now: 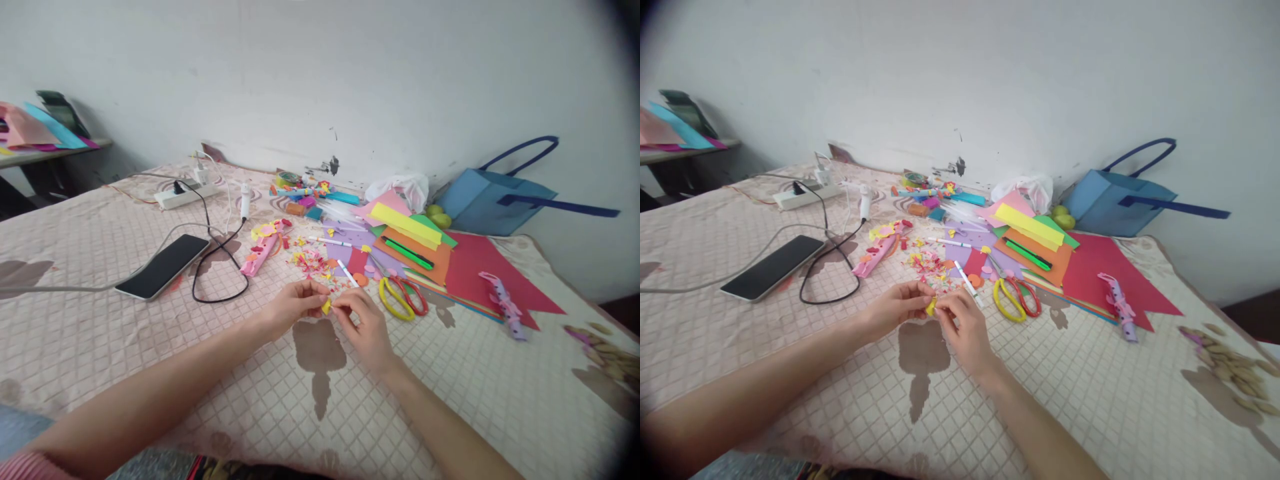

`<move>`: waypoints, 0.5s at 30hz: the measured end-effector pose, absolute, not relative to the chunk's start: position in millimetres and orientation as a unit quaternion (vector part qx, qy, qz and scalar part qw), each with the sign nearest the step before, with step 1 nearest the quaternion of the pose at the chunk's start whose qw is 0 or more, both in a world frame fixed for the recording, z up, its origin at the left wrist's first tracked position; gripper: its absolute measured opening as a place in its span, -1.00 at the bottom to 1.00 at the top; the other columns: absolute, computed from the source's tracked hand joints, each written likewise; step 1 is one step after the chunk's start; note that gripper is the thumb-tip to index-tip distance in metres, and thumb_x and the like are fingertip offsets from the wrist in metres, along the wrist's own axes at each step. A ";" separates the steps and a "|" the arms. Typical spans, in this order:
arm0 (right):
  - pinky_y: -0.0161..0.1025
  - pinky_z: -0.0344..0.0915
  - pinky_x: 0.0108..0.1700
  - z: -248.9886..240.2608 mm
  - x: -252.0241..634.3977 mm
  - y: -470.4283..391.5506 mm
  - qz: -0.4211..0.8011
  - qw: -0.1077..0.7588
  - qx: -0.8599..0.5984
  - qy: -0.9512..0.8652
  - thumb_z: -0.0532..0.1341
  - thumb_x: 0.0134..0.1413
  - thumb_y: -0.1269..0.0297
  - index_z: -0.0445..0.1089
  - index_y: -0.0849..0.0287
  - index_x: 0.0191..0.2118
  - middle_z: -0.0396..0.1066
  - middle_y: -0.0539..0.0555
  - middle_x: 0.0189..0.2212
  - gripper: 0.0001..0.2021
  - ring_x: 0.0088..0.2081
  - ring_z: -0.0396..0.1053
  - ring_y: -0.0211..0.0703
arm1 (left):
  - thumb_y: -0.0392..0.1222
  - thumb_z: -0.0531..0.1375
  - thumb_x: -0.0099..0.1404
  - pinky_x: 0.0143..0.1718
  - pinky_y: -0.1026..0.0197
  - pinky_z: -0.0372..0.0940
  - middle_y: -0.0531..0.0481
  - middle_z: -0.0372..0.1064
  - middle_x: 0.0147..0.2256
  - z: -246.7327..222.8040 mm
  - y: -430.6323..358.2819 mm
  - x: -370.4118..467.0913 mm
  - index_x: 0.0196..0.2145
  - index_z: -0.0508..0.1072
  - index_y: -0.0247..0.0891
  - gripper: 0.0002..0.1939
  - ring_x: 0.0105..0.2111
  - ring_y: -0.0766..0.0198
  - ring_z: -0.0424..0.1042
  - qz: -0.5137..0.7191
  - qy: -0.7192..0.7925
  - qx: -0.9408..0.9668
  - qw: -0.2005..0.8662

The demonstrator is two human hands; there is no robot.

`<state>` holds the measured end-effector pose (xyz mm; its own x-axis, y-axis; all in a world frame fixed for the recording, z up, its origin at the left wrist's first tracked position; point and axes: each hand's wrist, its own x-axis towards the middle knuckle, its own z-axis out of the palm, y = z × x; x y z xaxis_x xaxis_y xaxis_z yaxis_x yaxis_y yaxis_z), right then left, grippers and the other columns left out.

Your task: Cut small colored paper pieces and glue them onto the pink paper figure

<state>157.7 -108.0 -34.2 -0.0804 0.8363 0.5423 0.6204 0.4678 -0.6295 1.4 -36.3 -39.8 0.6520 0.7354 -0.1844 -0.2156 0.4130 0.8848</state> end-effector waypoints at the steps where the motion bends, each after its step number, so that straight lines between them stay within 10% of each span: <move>1: -0.18 0.29 -0.24 -34.4 157.7 -108.0 0.117 0.457 -0.501 -0.725 0.09 0.14 0.43 0.33 0.08 -0.32 0.30 0.07 -0.34 -0.88 -0.27 0.31 -0.15 | -0.17 0.34 0.00 -0.35 0.30 0.22 0.02 0.36 -0.42 -39.8 -36.4 1.5 -0.34 0.42 -0.35 -0.72 -0.46 0.42 0.34 0.302 0.289 0.448 0.790; 15: -0.19 0.31 -0.20 -34.4 156.6 -107.3 0.125 0.464 -0.485 -0.731 0.09 0.13 0.46 0.32 0.10 -0.32 0.36 0.05 -0.34 -0.87 -0.26 0.34 -0.17 | -0.17 0.36 -0.03 -0.35 0.29 0.22 0.04 0.35 -0.44 -38.3 -37.6 1.3 -0.30 0.40 -0.34 -0.66 -0.48 0.43 0.33 0.294 0.289 0.448 0.793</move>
